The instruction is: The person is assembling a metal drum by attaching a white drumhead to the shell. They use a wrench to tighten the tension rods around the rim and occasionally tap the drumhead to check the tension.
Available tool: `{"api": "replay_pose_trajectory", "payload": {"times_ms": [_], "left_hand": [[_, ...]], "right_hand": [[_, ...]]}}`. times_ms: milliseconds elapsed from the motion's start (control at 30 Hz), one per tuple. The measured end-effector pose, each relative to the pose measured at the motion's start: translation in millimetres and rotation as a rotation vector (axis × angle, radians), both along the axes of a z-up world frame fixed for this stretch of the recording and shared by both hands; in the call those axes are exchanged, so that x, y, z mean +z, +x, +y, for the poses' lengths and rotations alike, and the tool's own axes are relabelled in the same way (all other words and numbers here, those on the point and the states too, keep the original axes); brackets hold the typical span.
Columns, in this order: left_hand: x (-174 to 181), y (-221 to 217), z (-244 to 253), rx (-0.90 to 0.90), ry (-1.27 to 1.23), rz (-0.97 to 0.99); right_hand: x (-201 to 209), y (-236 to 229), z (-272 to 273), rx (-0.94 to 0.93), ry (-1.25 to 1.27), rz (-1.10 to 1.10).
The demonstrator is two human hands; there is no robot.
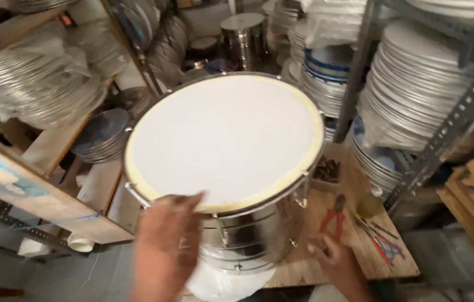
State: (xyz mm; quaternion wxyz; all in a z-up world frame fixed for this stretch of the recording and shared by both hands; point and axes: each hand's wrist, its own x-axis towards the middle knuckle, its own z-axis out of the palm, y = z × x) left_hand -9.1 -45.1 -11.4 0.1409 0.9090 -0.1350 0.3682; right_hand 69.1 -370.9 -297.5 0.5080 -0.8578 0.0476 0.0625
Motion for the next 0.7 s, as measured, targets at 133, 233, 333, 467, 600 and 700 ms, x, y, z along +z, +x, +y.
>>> {"api": "replay_pose_trajectory", "payload": {"times_ms": [133, 233, 333, 467, 600, 700], "left_hand": [[6.1, -11.3, 66.0, -0.016, 0.105, 0.025], [6.9, -2.9, 77.1, -0.150, 0.144, -0.036], [8.8, 11.6, 82.2, -0.249, 0.134, 0.025], [13.6, 25.6, 92.4, -0.344, 0.128, 0.038], [1.3, 28.9, 96.0, -0.381, 0.076, -0.049], [-14.8, 34.3, 91.0, -0.353, 0.073, -0.073]], "right_hand": [[-84.6, -8.8, -9.0, 0.208, 0.209, -0.055], [-118.3, -19.0, 3.7, 0.229, 0.232, -0.050], [-123.2, -36.4, 33.0, 0.209, 0.232, -0.062], [-93.1, -50.9, 64.7, 0.188, 0.325, -0.057], [-25.7, -48.2, 87.5, 0.004, 0.469, 0.380], [-29.5, -54.5, 111.4, 0.100, 0.551, -0.010]]}}
